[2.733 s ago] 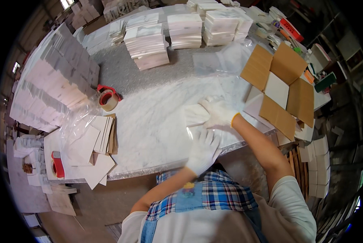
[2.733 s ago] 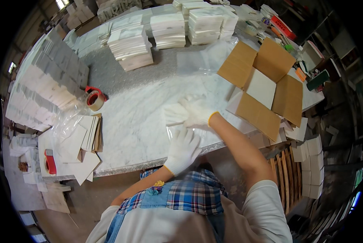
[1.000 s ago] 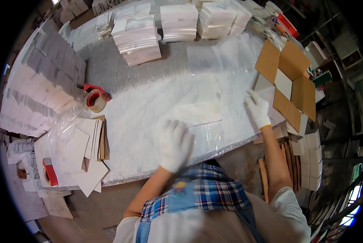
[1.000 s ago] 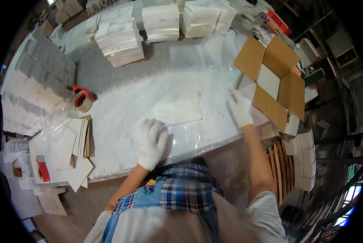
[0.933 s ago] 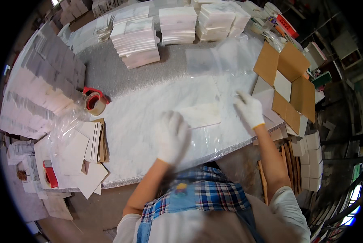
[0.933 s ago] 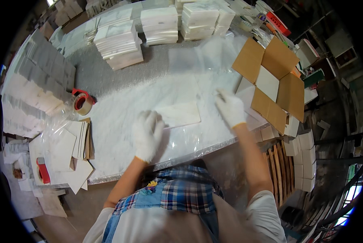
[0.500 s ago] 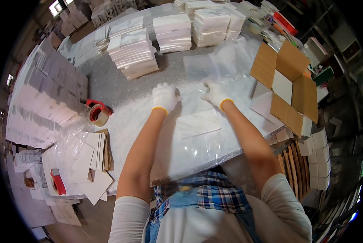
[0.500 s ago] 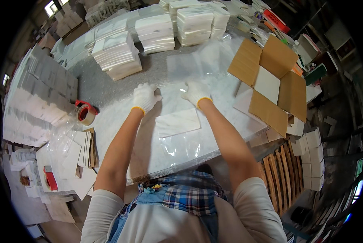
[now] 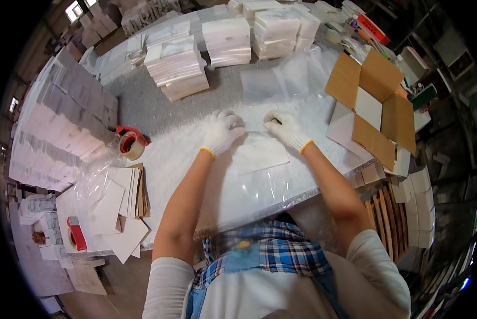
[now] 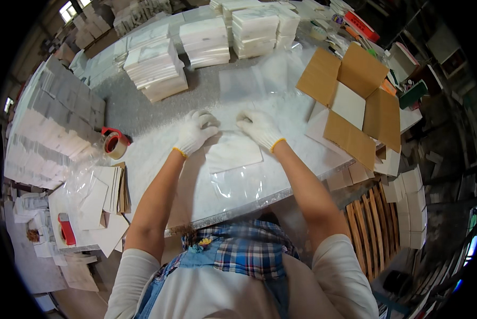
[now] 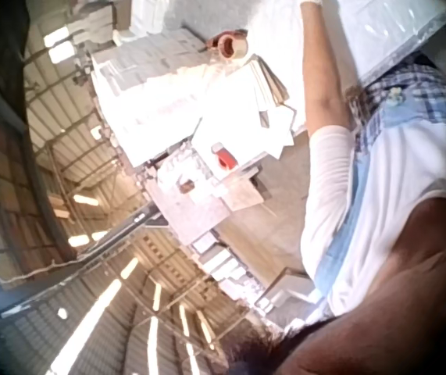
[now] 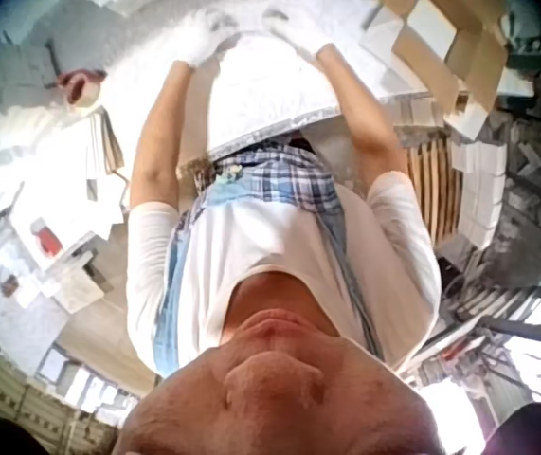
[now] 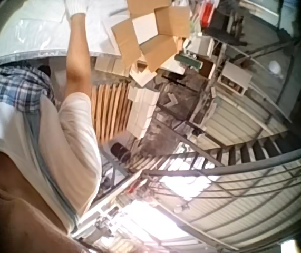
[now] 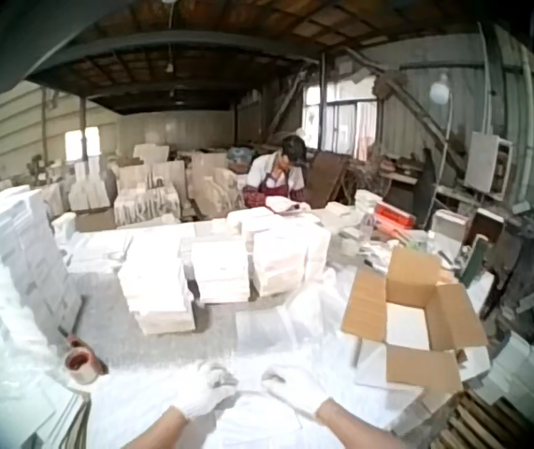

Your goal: The person wraps stacks of white rectangular items in clear plastic wrap and places them into a cardboard box. The person repeats this process multiple times, arranging the wrapped stacks neatly inside the box.

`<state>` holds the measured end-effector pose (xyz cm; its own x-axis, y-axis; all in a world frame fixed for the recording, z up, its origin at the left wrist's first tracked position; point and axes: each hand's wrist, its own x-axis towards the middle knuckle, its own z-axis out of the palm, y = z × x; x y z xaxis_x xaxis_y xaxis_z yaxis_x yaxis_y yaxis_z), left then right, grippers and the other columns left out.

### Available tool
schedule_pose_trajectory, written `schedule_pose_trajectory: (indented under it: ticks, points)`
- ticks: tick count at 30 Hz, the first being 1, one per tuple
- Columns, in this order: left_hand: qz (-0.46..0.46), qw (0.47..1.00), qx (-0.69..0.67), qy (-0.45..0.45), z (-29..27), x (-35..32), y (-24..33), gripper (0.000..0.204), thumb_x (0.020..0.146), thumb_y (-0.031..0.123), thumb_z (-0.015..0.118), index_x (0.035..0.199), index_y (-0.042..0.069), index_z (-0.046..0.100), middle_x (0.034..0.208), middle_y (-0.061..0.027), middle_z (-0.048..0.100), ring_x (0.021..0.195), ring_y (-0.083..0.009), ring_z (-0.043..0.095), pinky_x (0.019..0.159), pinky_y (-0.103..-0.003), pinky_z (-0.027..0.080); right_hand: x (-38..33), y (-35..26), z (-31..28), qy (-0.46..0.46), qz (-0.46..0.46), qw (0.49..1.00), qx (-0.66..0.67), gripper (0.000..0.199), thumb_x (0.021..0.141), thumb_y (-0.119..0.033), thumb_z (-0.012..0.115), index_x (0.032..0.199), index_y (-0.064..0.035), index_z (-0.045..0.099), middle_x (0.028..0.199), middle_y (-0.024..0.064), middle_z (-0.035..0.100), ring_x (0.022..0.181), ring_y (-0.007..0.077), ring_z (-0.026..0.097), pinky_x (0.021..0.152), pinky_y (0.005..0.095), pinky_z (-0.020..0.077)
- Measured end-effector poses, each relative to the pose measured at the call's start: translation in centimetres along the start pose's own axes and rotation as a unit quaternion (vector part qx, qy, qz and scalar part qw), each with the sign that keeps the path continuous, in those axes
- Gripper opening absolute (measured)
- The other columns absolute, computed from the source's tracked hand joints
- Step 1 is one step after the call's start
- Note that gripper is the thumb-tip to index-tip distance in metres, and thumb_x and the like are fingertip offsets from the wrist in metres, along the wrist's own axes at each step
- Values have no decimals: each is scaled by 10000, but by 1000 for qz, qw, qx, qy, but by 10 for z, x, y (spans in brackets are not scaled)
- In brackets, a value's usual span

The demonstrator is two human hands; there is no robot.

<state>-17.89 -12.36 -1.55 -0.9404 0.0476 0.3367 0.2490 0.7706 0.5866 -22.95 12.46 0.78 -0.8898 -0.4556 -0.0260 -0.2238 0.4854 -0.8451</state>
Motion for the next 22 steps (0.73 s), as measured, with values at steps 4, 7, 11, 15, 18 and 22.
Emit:
schedule_pose_trajectory:
  ticks: [4,7,11,15,18,22]
  points:
    - [-8,987,-150,-51,-27,-17,32,185,787,222,747,872,58,758,994,-133,706,1018,-344,635,916,-440,507,-37,-14,-8,15,-77,996,-40,189,931,-159,629,1059,-28,678,956,147,701,899,288,668,827,367,518]
    - [192,981,-18,11,-35,-37,52,128,762,193,741,807,73,734,873,-109,701,918,-322,655,840,-425,514,-64,-15,-11,-13,-78,993,-90,175,937,-149,622,1059,-30,661,982,155,702,904,302,675,832,377,524]
    - [259,962,83,12,-28,-61,69,83,747,151,699,707,89,660,789,-78,649,882,-284,641,834,-412,511,-88,5,-4,-44,-54,991,-118,192,955,-157,609,1096,-43,672,1035,151,706,931,316,687,855,396,534]
    - [232,963,119,-73,-38,-81,90,104,791,122,732,880,87,691,1058,-65,709,1080,-294,641,901,-421,524,-97,0,3,7,-117,988,-96,234,960,-191,613,1154,-107,712,1077,122,698,972,325,678,869,400,542]
    - [201,967,129,-90,-38,-87,95,122,802,127,727,912,92,689,1093,-61,704,1114,-296,630,920,-426,517,-102,2,-3,-34,-137,973,-180,245,957,-193,627,1169,-130,732,1121,117,691,1012,320,671,892,392,543]
    - [190,973,106,-73,-32,-95,94,126,816,140,731,929,98,695,1106,-65,704,1122,-312,627,969,-432,515,-115,-12,-13,-72,-107,970,-207,245,953,-194,651,1166,-112,741,1184,132,681,1074,306,672,955,393,534]
